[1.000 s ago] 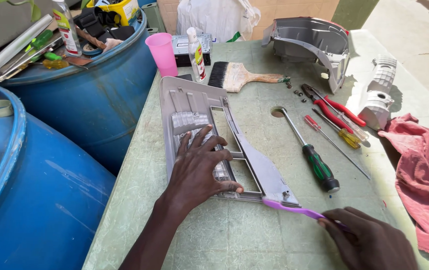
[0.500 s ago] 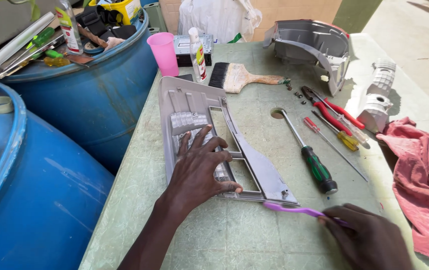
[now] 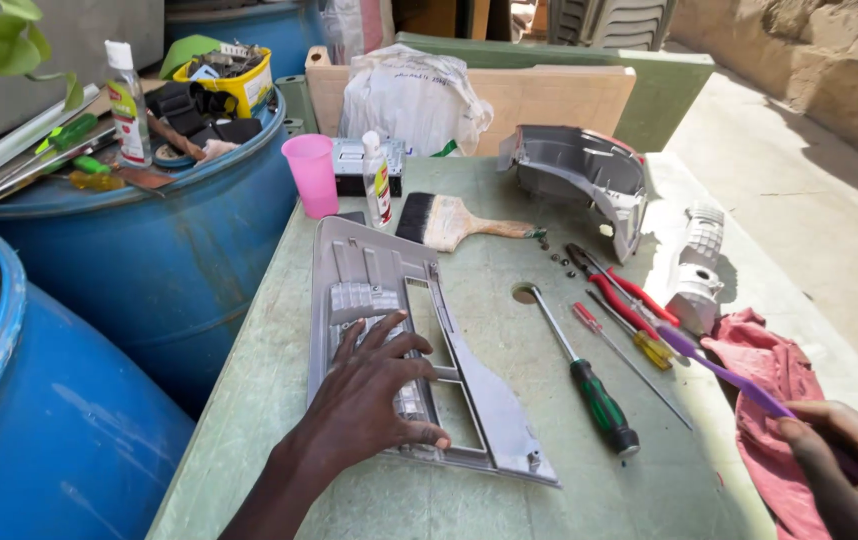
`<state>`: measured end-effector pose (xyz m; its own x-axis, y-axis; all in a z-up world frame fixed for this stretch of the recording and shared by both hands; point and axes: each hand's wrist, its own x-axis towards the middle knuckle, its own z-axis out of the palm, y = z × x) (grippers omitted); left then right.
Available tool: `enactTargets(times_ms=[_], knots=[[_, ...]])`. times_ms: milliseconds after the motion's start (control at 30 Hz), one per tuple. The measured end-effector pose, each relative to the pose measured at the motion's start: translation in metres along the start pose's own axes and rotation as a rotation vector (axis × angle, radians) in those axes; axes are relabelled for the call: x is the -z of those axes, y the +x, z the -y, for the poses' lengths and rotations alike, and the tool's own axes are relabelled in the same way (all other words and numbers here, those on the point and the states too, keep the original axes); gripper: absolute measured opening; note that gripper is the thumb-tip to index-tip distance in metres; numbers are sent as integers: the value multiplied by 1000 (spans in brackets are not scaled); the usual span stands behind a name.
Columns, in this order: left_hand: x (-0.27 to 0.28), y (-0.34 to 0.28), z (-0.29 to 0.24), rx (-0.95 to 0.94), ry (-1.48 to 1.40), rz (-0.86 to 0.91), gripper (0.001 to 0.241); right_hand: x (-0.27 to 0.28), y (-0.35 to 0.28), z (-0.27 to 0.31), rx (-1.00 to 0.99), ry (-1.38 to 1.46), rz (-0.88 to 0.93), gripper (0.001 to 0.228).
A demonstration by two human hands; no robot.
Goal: Disassembling and cleaning a car tail light assembly using a screwdriver and various brushes
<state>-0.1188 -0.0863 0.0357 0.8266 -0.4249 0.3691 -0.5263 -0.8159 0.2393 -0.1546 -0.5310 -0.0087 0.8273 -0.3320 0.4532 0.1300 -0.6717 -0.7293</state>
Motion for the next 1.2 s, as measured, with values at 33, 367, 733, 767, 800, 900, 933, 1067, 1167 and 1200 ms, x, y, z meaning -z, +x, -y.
enactTargets(times_ms=[33, 367, 733, 767, 800, 900, 933, 1067, 1167, 1200], knots=[[-1, 3, 8, -24, 12, -8, 64, -3, 13, 18, 24, -176, 48, 13], [-1, 24, 32, -42, -34, -4, 66, -98, 63, 87, -57, -639, 288, 20], [1, 21, 39, -152, -77, -205, 63, -100, 130, 33, 119, -838, 72, 52], [2, 23, 36, -138, -67, -205, 63, -99, 147, 21, 129, -828, 82, 52], [3, 22, 33, -149, -98, -285, 53, -103, 162, 9, 127, -863, 60, 59], [5, 19, 27, -158, -148, -405, 37, -120, 197, -15, -4, -888, 181, 73], [5, 17, 25, -163, -179, -444, 35, -126, 206, -21, -142, -886, 318, 80], [7, 14, 22, -161, -249, -486, 37, -139, 209, -40, -122, -874, 231, 84], [9, 16, 21, -123, -321, -539, 39, -178, 268, -178, 74, -579, 37, 73], [10, 15, 22, -101, -347, -551, 39, -202, 308, -266, -289, -379, -42, 55]])
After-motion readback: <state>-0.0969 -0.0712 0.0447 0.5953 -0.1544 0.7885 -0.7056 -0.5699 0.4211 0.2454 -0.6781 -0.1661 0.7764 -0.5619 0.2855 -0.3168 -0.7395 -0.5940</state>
